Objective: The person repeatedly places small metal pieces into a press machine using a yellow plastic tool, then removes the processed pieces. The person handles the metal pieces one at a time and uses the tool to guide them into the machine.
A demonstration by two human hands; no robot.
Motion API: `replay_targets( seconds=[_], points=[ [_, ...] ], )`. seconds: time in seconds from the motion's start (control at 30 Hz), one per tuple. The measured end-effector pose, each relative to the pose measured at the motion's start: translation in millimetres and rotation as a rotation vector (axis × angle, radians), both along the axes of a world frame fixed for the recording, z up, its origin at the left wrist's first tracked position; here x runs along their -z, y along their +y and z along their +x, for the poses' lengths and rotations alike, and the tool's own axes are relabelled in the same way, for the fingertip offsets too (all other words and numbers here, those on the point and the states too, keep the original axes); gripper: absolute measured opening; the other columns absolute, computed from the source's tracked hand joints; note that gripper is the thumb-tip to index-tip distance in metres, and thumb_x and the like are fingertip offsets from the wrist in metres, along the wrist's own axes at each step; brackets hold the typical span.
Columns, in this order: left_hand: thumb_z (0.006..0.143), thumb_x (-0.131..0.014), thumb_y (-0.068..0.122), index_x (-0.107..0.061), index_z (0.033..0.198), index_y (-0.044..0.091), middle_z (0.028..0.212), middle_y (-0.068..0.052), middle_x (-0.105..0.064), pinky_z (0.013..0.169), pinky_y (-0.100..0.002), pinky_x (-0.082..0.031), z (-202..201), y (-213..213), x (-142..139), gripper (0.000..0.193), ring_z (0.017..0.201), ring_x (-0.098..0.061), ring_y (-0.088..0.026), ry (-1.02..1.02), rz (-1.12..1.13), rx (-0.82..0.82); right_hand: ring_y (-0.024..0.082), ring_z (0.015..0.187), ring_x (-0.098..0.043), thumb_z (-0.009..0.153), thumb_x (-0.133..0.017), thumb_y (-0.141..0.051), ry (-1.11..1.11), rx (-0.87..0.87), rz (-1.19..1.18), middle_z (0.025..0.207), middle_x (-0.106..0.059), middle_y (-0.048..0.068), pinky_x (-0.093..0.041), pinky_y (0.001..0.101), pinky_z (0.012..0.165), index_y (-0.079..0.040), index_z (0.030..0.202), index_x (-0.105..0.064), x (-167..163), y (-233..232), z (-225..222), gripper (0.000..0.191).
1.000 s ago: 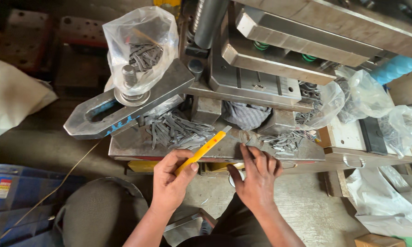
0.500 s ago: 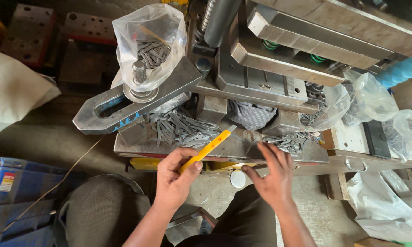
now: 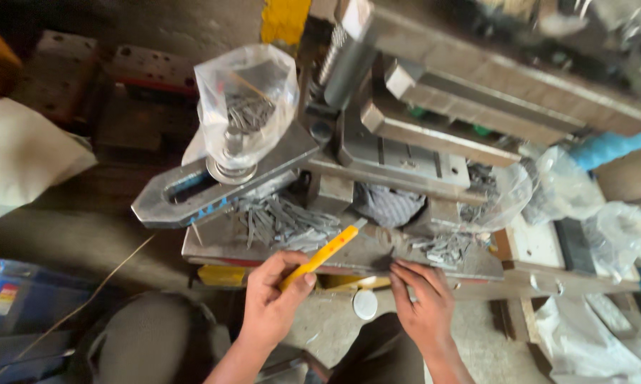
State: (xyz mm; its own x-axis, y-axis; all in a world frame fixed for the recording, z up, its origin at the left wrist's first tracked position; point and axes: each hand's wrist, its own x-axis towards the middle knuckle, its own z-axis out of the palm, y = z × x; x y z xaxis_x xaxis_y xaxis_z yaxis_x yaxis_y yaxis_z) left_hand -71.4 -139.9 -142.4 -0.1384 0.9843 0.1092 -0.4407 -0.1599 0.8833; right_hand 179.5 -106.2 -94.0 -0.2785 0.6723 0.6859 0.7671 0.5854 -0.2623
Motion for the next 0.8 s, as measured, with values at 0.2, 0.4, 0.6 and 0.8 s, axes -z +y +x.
replay_targets(
  seconds=[0.2,0.4,0.6,0.8],
  points=[
    [0.093,-0.068,-0.001,-0.067,0.104,-0.002,0.082,0.000,-0.063,0.062,-0.023,-0.040,2.2,3.2,2.3,0.011,0.072,-0.049,-0.005,-0.075,0.016,0.045,0.023,0.074,-0.070,0.085,-0.074,-0.006,0.085,0.199,-0.122,0.089,-0.072,0.010,-0.055,0.0334,0.068,-0.004,0.098,-0.073,-1.3,8.8,25.5,0.013],
    [0.093,-0.065,-0.003,-0.064,0.100,-0.001,0.089,-0.004,-0.074,0.064,-0.023,-0.041,1.8,3.7,-2.4,0.008,0.072,-0.049,-0.005,-0.122,0.035,0.076,0.019,0.069,-0.071,0.084,-0.076,-0.010,0.126,0.225,-0.196,0.084,-0.074,0.008,-0.056,0.0312,0.066,-0.003,0.095,-0.073,4.2,16.6,34.2,0.013],
    [0.094,-0.065,-0.001,-0.064,0.099,0.000,0.095,-0.009,-0.080,0.066,-0.022,-0.043,-1.0,3.8,-4.3,0.005,0.076,-0.054,-0.005,-0.118,0.050,0.096,0.017,0.074,-0.072,0.083,-0.075,-0.010,0.111,0.232,-0.298,0.088,-0.075,0.009,-0.056,0.0299,0.070,-0.003,0.095,-0.074,3.3,17.8,31.0,0.013],
    [0.093,-0.068,-0.001,-0.067,0.102,-0.001,0.088,-0.006,-0.072,0.066,-0.024,-0.046,0.3,3.5,-2.0,0.009,0.078,-0.059,-0.007,-0.128,-0.007,0.064,0.027,0.092,-0.072,0.086,-0.075,-0.015,0.036,0.138,-0.135,0.103,-0.075,0.010,-0.055,0.0352,0.085,-0.006,0.109,-0.075,-33.2,16.1,14.6,0.024]
  ],
)
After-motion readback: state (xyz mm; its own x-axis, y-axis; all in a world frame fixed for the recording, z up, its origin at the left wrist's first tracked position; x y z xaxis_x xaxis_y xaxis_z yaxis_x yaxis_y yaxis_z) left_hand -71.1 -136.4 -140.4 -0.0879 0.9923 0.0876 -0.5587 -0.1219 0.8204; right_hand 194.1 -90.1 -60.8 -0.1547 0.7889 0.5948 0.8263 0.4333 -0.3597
